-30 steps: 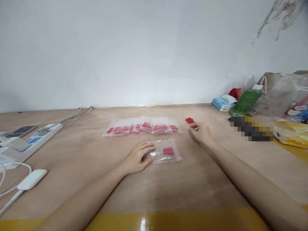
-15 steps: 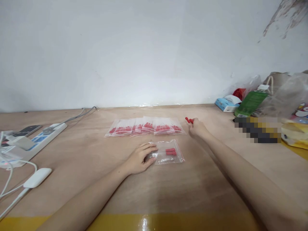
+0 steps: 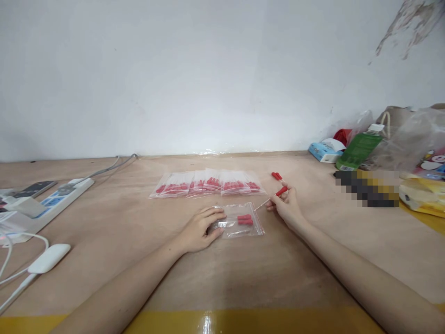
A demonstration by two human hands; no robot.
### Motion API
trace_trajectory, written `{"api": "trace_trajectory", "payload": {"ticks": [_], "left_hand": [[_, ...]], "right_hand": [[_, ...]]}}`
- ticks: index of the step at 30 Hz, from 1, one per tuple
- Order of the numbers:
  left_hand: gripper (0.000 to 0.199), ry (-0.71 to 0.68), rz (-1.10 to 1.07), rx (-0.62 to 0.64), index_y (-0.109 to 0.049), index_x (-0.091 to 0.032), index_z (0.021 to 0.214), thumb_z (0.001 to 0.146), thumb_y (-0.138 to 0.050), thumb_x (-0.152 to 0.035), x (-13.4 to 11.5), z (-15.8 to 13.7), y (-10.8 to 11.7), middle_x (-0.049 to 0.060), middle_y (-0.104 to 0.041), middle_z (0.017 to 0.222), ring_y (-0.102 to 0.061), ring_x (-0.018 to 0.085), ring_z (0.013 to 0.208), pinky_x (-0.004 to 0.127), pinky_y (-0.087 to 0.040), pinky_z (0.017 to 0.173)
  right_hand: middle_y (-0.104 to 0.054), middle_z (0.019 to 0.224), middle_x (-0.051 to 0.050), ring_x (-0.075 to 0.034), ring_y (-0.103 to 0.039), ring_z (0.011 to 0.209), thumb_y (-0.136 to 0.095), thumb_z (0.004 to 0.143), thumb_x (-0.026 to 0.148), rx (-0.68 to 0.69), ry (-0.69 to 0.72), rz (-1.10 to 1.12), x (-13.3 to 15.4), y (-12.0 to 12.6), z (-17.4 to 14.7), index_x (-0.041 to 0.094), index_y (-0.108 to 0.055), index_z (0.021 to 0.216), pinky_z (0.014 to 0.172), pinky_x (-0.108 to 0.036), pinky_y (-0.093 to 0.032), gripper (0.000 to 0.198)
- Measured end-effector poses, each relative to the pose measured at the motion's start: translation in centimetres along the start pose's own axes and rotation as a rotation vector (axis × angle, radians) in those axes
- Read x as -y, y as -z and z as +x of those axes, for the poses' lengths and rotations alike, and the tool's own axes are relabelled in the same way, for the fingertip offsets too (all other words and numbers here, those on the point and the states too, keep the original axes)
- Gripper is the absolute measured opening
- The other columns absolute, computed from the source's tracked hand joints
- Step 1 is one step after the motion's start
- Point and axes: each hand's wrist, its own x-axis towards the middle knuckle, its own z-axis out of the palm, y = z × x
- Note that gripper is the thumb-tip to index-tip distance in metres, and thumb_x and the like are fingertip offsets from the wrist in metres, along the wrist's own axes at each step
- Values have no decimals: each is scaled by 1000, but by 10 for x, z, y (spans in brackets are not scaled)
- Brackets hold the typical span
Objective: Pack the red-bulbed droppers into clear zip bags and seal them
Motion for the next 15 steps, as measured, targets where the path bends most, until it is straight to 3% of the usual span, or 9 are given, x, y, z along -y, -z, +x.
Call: {"api": "trace_trajectory", "payload": {"ticks": [6, 12, 15], "left_hand": [[35, -4, 10, 3, -52, -23, 119, 85, -50, -28, 1, 1, 0, 8, -52, 124, -44, 23, 118, 44, -35, 100], [45, 43, 16, 2, -41, -22, 128, 85, -50, -30, -2, -1, 1, 8, -52, 123, -47, 23, 115, 42, -37, 98], [49, 48, 14, -12, -37, -23, 131, 85, -50, -30, -3, -1, 2, 9, -52, 123, -48, 24, 112, 42, -39, 96]], "right_hand": [[-48, 63, 9, -10, -53, 46, -61, 61, 22, -45, 58, -12, 1, 3, -1, 25, -27, 113, 44, -23, -47, 62], [-56, 69, 6, -13, -62, 63, -63, 65, 41, 201, -44, 155, 2, -10, -21, 25, -36, 101, 67, -32, -53, 48], [-58, 69, 4, -11, -59, 58, -63, 65, 45, 315, -84, 86, 2, -11, -27, 23, -46, 91, 62, -30, -51, 38]]}}
